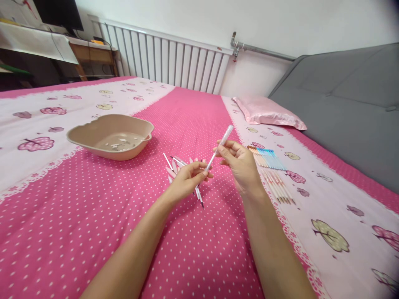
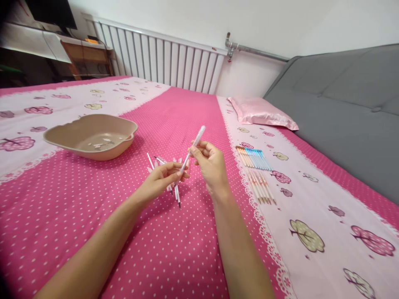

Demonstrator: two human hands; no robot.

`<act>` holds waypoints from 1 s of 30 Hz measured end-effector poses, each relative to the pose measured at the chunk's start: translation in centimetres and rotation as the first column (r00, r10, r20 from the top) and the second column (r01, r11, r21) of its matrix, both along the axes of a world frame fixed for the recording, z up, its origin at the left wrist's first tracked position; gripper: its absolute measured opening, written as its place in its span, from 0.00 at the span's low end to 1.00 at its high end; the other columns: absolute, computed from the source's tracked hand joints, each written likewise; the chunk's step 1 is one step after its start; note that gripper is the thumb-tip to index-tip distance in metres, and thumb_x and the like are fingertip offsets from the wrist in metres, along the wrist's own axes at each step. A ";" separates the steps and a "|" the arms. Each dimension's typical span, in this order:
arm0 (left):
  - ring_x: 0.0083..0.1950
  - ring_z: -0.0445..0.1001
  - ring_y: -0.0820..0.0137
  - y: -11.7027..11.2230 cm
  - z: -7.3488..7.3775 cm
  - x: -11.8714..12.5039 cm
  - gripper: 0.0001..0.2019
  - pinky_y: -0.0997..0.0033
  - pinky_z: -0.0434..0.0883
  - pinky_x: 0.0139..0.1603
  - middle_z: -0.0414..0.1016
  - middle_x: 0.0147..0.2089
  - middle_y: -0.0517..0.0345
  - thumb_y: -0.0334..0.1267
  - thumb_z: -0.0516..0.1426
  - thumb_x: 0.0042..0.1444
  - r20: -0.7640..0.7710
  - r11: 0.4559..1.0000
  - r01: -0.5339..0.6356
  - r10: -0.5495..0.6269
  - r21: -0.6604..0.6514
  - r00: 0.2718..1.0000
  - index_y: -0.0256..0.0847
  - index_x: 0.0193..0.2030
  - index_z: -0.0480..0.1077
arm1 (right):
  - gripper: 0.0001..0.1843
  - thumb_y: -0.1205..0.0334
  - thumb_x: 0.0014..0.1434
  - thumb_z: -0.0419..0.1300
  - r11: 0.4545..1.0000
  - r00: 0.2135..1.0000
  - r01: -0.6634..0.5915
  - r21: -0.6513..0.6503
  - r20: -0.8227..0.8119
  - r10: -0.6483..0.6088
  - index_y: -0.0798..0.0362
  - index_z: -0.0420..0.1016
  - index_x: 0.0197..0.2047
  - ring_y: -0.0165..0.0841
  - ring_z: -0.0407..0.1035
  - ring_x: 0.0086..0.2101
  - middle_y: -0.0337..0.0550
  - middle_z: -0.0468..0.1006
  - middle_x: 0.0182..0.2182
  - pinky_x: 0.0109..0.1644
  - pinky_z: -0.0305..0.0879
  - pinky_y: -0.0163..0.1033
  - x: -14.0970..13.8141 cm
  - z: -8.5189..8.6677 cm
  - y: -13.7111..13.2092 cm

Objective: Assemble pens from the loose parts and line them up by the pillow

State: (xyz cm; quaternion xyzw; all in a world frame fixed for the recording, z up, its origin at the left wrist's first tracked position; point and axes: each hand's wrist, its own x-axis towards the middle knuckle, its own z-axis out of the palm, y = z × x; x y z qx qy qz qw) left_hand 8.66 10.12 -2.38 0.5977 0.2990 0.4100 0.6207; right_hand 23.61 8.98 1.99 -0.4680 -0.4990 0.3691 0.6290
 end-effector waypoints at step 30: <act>0.37 0.74 0.71 -0.1 0.4 -0.1 0.13 0.71 0.69 0.38 0.78 0.41 0.49 0.39 0.59 0.53 0.025 1.000 -0.017 0.017 0.012 1.000 0.36 0.44 0.69 | 0.13 0.59 0.50 0.64 0.992 0.989 -0.092 -0.082 0.106 0.101 0.54 0.75 0.40 0.31 0.71 0.33 0.41 0.78 0.31 0.37 0.65 0.38 -0.4 -0.1 -0.1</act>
